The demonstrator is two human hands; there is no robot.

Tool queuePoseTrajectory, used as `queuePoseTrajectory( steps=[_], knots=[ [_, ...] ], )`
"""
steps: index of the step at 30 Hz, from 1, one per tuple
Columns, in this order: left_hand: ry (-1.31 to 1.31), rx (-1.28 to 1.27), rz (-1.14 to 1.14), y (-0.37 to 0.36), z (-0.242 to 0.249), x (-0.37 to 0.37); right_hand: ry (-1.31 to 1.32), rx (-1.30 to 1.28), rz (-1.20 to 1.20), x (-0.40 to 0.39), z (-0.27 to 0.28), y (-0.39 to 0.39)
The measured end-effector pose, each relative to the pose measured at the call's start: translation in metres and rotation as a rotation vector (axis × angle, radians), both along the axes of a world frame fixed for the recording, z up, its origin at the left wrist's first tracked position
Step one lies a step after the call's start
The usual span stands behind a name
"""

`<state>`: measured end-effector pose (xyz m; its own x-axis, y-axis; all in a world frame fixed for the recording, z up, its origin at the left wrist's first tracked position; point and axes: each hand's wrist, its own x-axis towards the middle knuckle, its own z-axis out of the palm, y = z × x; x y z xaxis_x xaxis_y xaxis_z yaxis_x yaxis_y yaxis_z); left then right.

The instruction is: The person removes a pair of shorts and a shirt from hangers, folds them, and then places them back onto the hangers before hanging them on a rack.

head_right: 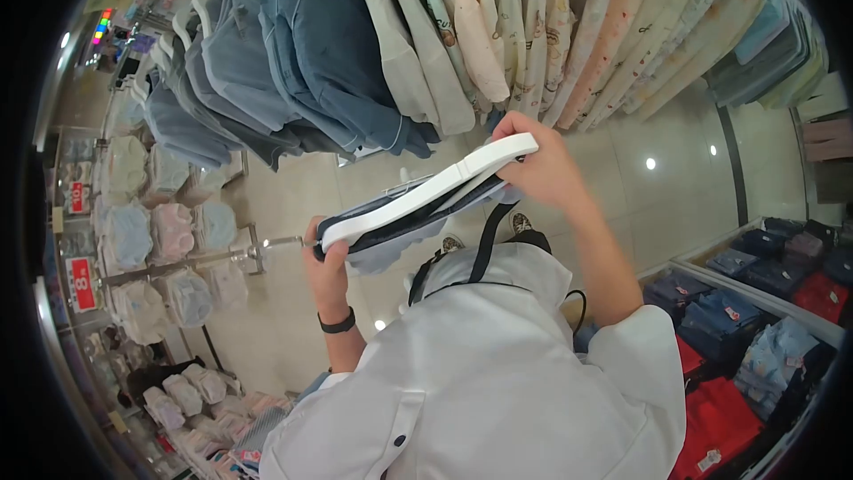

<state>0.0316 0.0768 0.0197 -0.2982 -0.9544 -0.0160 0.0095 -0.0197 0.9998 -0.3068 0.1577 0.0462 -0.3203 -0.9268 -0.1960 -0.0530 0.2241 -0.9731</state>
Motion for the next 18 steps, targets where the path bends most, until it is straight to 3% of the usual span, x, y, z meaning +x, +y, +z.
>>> queuePoseTrajectory(
  steps=[4, 9, 14, 18],
  knots=[
    [0.074, 0.055, 0.065, -0.003, -0.014, -0.012, 0.126, -0.075, -0.066, 0.013, -0.002, 0.007],
    [0.206, -0.012, 0.117, -0.009, -0.032, -0.004, -0.084, -0.308, -0.226, 0.007, 0.014, 0.021],
    [0.131, -0.161, 0.067, -0.014, -0.02, 0.004, -0.056, -0.282, -0.256, -0.002, 0.045, 0.039],
    [0.065, -0.209, 0.068, -0.012, -0.016, 0.0, 0.039, -0.359, -0.28, -0.015, 0.034, 0.038]
  ],
)
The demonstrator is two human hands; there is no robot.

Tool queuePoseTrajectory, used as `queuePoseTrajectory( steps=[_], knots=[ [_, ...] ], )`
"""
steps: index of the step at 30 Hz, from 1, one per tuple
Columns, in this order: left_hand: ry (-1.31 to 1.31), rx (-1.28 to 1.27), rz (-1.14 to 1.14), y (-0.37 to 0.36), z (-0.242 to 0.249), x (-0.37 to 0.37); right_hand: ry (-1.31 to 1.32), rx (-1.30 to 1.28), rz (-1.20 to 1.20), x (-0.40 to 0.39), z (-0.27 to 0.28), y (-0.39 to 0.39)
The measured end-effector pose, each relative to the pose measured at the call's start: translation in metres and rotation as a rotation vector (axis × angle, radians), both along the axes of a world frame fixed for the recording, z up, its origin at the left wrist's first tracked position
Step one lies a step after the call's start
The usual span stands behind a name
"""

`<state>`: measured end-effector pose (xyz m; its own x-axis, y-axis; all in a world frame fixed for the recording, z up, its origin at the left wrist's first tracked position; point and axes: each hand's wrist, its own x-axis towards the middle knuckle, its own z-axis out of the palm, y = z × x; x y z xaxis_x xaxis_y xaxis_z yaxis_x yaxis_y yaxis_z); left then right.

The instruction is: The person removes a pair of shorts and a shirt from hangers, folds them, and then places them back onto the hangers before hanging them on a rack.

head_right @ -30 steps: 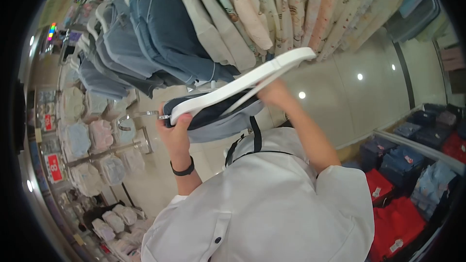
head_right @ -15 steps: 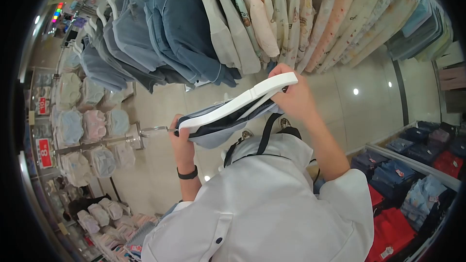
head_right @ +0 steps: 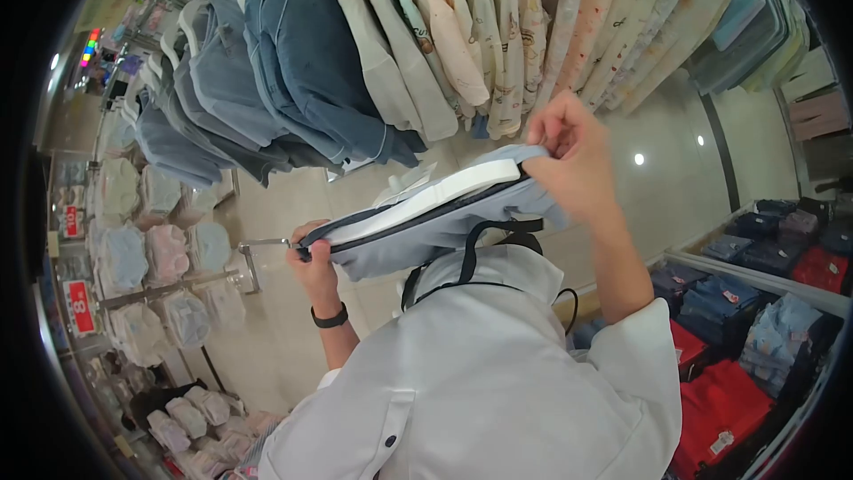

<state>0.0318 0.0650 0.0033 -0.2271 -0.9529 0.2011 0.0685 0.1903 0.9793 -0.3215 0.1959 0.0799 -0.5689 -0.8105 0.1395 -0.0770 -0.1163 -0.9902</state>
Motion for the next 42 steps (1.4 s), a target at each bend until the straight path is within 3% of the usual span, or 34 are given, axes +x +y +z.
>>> queuePoseTrajectory(
  steps=[2, 4, 6, 8, 10, 13, 14, 16, 20, 23, 26, 28, 30, 33, 34, 36, 40, 41, 42],
  knots=[
    [0.005, 0.004, -0.035, 0.002, 0.003, -0.004, -0.001, -0.019, -0.009, -0.005, 0.005, -0.009],
    [-0.155, -0.095, -0.208, 0.006, 0.013, -0.012, 0.0, -0.037, -0.031, -0.006, 0.013, -0.01],
    [-0.224, -0.17, -0.196, 0.006, 0.015, -0.019, 0.187, 0.013, 0.057, -0.002, 0.026, -0.011],
    [-0.163, -0.048, -0.029, 0.006, 0.01, -0.019, 0.413, 0.191, 0.257, 0.021, 0.041, -0.004],
    [-0.175, -0.108, 0.017, -0.006, 0.009, -0.012, 0.569, 0.11, 0.755, 0.042, 0.055, -0.005],
    [-0.078, -0.152, -0.013, -0.015, 0.025, -0.002, 0.448, -0.032, 0.905, 0.048, 0.048, -0.002],
    [-0.077, -0.15, 0.011, -0.017, 0.031, 0.0, 0.452, -0.035, 0.929, 0.044, 0.05, -0.01],
    [-0.022, -0.227, -0.048, -0.018, 0.04, 0.005, 1.215, -0.101, 0.378, 0.036, 0.059, -0.029],
    [-0.054, -0.338, -0.064, -0.023, 0.057, 0.013, 1.311, 0.035, 0.588, 0.05, 0.012, -0.045],
    [-0.331, -0.328, -0.1, -0.029, 0.067, 0.031, 1.418, 0.204, 0.773, 0.093, 0.01, -0.056],
    [-0.427, -0.501, -0.078, -0.034, 0.067, 0.046, 1.337, 0.071, 0.702, 0.132, 0.01, -0.073],
    [-0.337, -0.591, -0.126, -0.038, 0.07, 0.052, 1.167, 0.144, 0.718, 0.16, 0.01, -0.081],
    [-0.568, -0.579, -0.14, -0.046, 0.081, 0.081, 1.035, 0.208, 0.728, 0.181, 0.017, -0.084],
    [-0.613, -0.526, 0.036, -0.07, 0.074, 0.128, 0.736, 0.336, 0.753, 0.193, 0.033, -0.089],
    [-0.624, -0.521, 0.06, -0.079, 0.062, 0.152, 0.566, 0.392, 0.767, 0.196, 0.038, -0.093],
    [-0.865, -0.374, 0.126, -0.094, 0.026, 0.2, 0.466, 0.455, 0.873, 0.21, 0.044, -0.094],
    [-0.895, -0.304, 0.16, -0.108, -0.003, 0.226, 0.217, 0.526, 1.172, 0.236, 0.02, -0.104],
    [-0.794, -0.361, 0.237, -0.109, -0.007, 0.218, 0.221, 0.523, 1.184, 0.245, 0.021, -0.112],
    [-0.693, -0.419, 0.311, -0.111, -0.009, 0.209, 0.057, 0.475, 1.168, 0.257, 0.022, -0.12]
  ],
)
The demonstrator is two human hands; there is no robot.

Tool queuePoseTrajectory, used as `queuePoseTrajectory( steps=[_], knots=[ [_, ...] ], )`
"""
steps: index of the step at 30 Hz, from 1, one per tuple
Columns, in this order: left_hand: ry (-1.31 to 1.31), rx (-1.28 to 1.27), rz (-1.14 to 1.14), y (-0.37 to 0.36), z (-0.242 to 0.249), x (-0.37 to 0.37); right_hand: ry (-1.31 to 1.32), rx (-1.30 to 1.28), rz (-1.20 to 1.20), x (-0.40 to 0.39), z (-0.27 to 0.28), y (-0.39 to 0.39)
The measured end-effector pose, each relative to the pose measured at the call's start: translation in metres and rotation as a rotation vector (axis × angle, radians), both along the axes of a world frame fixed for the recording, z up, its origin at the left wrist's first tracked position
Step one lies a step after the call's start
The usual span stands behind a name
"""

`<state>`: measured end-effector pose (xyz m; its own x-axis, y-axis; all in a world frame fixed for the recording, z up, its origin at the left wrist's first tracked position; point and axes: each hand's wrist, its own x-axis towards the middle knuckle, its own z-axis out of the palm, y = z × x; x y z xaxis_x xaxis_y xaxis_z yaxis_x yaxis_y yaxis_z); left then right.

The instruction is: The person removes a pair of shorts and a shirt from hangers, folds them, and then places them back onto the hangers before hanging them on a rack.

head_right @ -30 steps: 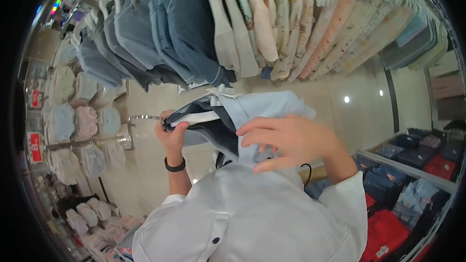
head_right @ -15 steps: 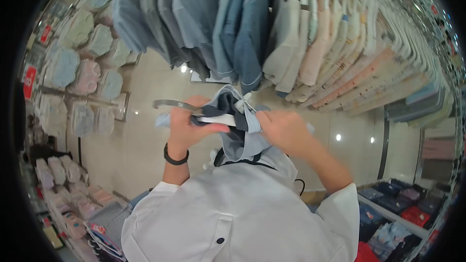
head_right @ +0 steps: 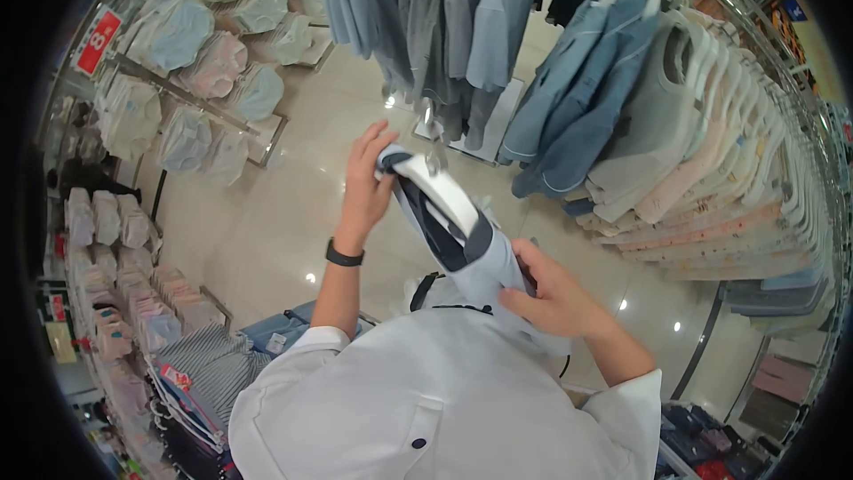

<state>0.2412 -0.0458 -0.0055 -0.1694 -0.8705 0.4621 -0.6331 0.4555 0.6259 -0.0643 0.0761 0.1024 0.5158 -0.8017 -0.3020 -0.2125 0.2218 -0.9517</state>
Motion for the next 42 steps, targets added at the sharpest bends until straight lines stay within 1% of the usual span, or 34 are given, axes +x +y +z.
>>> queuePoseTrajectory(
  steps=[1, 2, 3, 4, 5, 6, 7, 8, 9, 10, 11, 12, 14, 15, 17, 18, 20, 23, 27, 29, 30, 32, 33, 35, 36, 38, 39, 41, 42],
  knots=[
    [-0.001, 0.003, 0.009, -0.001, 0.004, -0.011, -0.143, 0.047, -0.059, 0.013, 0.0, -0.007],
    [0.107, 0.023, 0.031, -0.002, 0.014, -0.024, -0.145, 0.053, -0.053, 0.025, 0.0, -0.017],
    [0.214, 0.045, 0.052, -0.004, 0.02, -0.03, -0.213, 0.058, -0.115, 0.037, -0.001, -0.03],
    [0.209, 0.123, -0.001, -0.009, 0.019, -0.029, -0.28, 0.065, -0.176, 0.049, -0.001, -0.044],
    [0.315, 0.173, -0.079, -0.014, 0.015, -0.028, -0.279, 0.077, -0.17, 0.059, -0.003, -0.059],
    [0.419, 0.222, -0.156, -0.02, 0.01, -0.026, -0.329, 0.024, -0.205, 0.07, -0.005, -0.076],
    [0.367, 0.307, -0.224, -0.023, 0.006, -0.019, -0.381, -0.023, -0.241, 0.081, -0.01, -0.093],
    [0.362, 0.331, -0.21, -0.026, 0.002, -0.013, -0.436, -0.061, -0.28, 0.092, -0.016, -0.107],
    [0.379, 0.351, -0.212, -0.027, 0.004, -0.007, -0.439, -0.021, -0.282, 0.104, -0.019, -0.121],
    [0.406, 0.368, -0.21, -0.024, 0.0, -0.005, -0.451, -0.013, -0.299, 0.113, -0.017, -0.137],
    [0.494, 0.408, -0.197, -0.027, -0.003, -0.003, -0.463, -0.031, -0.305, 0.12, -0.015, -0.154],
    [0.496, 0.393, -0.179, -0.033, -0.007, 0.0, -0.465, -0.036, -0.282, 0.128, -0.017, -0.171],
    [0.679, 0.557, -0.136, -0.04, -0.02, 0.013, -0.596, -0.047, -0.347, 0.15, -0.023, -0.206],
    [0.672, 0.526, -0.122, -0.046, -0.022, 0.02, -0.61, -0.064, -0.32, 0.16, -0.021, -0.225],
    [0.676, 0.651, -0.155, -0.053, -0.023, 0.028, -0.664, -0.099, -0.374, 0.176, -0.017, -0.257],
    [0.678, 0.644, -0.146, -0.06, -0.02, 0.031, -0.666, -0.099, -0.363, 0.182, -0.014, -0.273],
    [0.659, 0.718, -0.174, -0.079, -0.011, 0.039, -0.665, -0.195, -0.346, 0.195, -0.004, -0.308],
    [0.62, 0.779, -0.144, -0.103, -0.021, 0.054, -0.702, -0.249, -0.362, 0.213, 0.01, -0.348],
    [0.593, 0.77, -0.135, -0.137, -0.026, 0.077, -0.697, -0.345, -0.391, 0.239, 0.021, -0.39],
    [0.686, 0.74, -0.28, -0.157, -0.039, 0.092, -0.639, -0.382, -0.511, 0.251, 0.028, -0.405],
    [0.684, 0.741, -0.296, -0.168, -0.044, 0.099, -0.633, -0.391, -0.522, 0.256, 0.033, -0.412],
    [0.697, 0.804, -0.408, -0.187, -0.053, 0.113, -0.625, -0.457, -0.549, 0.263, 0.047, -0.423],
    [0.689, 0.812, -0.439, -0.2, -0.052, 0.12, -0.603, -0.49, -0.547, 0.266, 0.051, -0.434],
    [0.793, 0.901, -0.388, -0.217, -0.039, 0.13, -0.571, -0.509, -0.588, 0.272, 0.058, -0.455],
    [0.783, 0.906, -0.428, -0.228, -0.033, 0.135, -0.557, -0.528, -0.587, 0.276, 0.063, -0.47],
    [0.907, 0.865, -0.469, -0.254, -0.023, 0.145, -0.558, -0.583, -0.634, 0.283, 0.06, -0.507],
    [0.904, 0.857, -0.492, -0.268, -0.023, 0.15, -0.574, -0.59, -0.647, 0.285, 0.057, -0.524],
    [0.792, 0.957, -0.488, -0.293, -0.033, 0.164, -0.587, -0.587, -0.709, 0.29, 0.047, -0.556],
    [0.78, 0.964, -0.506, -0.3, -0.038, 0.169, -0.584, -0.595, -0.728, 0.29, 0.037, -0.568]
  ],
)
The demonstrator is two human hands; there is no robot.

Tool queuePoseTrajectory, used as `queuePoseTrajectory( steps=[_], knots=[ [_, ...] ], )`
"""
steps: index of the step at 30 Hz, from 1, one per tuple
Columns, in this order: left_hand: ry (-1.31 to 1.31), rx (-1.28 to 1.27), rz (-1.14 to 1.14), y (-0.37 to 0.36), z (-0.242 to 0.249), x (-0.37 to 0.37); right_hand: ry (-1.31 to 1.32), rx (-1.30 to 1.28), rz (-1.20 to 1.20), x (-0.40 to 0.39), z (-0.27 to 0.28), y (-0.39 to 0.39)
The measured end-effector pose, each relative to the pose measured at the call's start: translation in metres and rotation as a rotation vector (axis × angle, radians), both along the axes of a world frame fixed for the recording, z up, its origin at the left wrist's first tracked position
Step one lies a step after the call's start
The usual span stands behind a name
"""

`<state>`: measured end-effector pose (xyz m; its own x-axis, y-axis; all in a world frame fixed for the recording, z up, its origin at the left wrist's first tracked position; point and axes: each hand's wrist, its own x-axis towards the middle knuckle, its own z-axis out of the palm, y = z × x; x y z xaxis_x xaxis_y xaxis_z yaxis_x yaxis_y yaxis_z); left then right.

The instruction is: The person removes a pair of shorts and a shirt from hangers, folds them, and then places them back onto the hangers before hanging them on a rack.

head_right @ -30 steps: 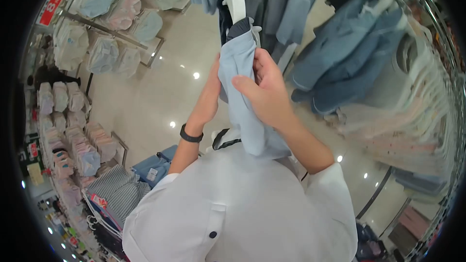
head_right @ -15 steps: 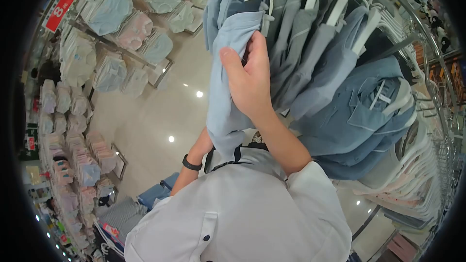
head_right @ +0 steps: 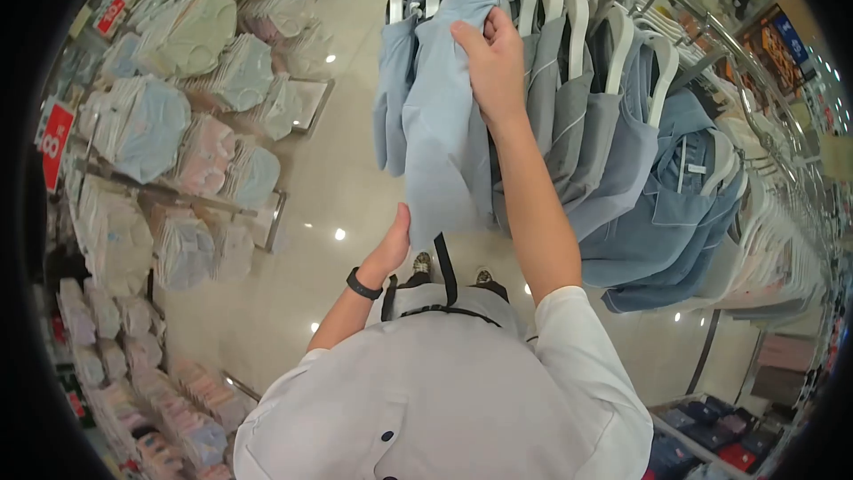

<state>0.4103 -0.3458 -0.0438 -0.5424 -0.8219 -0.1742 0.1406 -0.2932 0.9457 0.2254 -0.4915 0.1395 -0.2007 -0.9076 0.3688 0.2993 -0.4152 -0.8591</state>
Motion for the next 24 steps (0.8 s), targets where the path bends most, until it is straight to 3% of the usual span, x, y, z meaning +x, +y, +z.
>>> queuePoseTrajectory(
  steps=[3, 5, 9, 10, 11, 12, 14, 16, 18, 20, 22, 24],
  knots=[
    [0.022, -0.015, -0.097, -0.021, -0.004, 0.004, 0.18, 0.081, -0.128, -0.01, -0.05, -0.031],
    [-0.104, -0.296, -0.063, -0.025, 0.005, -0.008, 0.19, 0.074, -0.177, -0.002, -0.071, -0.029],
    [-0.241, -0.338, -0.019, -0.034, -0.039, -0.021, 0.269, 0.195, -0.22, 0.006, -0.072, -0.02],
    [-0.271, -0.124, -0.009, -0.034, -0.05, -0.023, 0.265, 0.201, -0.247, 0.007, -0.07, -0.012],
    [-0.304, 0.09, 0.005, -0.033, -0.061, -0.024, 0.536, 0.242, -0.327, 0.009, -0.067, -0.001],
    [-0.306, 0.086, -0.015, -0.032, -0.066, -0.022, 0.809, 0.286, -0.401, 0.01, -0.067, 0.009],
    [-0.293, 0.302, -0.149, -0.031, -0.075, -0.011, 0.866, 0.174, -0.397, 0.007, -0.074, 0.031],
    [-0.352, 0.281, -0.229, -0.027, -0.085, -0.002, 0.897, -0.018, -0.739, 0.002, -0.07, 0.049],
    [-0.416, 0.268, -0.308, -0.022, -0.091, 0.001, 0.896, -0.006, -0.776, -0.013, -0.075, 0.052],
    [-0.495, 0.067, -0.452, -0.018, -0.093, 0.002, 0.935, 0.124, -0.774, -0.022, -0.074, 0.05],
    [-0.46, -0.003, -0.491, -0.016, -0.07, -0.006, 1.024, 0.116, -0.837, -0.028, -0.071, 0.039],
    [-0.415, -0.065, -0.511, -0.013, -0.043, -0.017, 1.155, 0.378, -0.854, -0.029, -0.064, 0.03]
  ],
)
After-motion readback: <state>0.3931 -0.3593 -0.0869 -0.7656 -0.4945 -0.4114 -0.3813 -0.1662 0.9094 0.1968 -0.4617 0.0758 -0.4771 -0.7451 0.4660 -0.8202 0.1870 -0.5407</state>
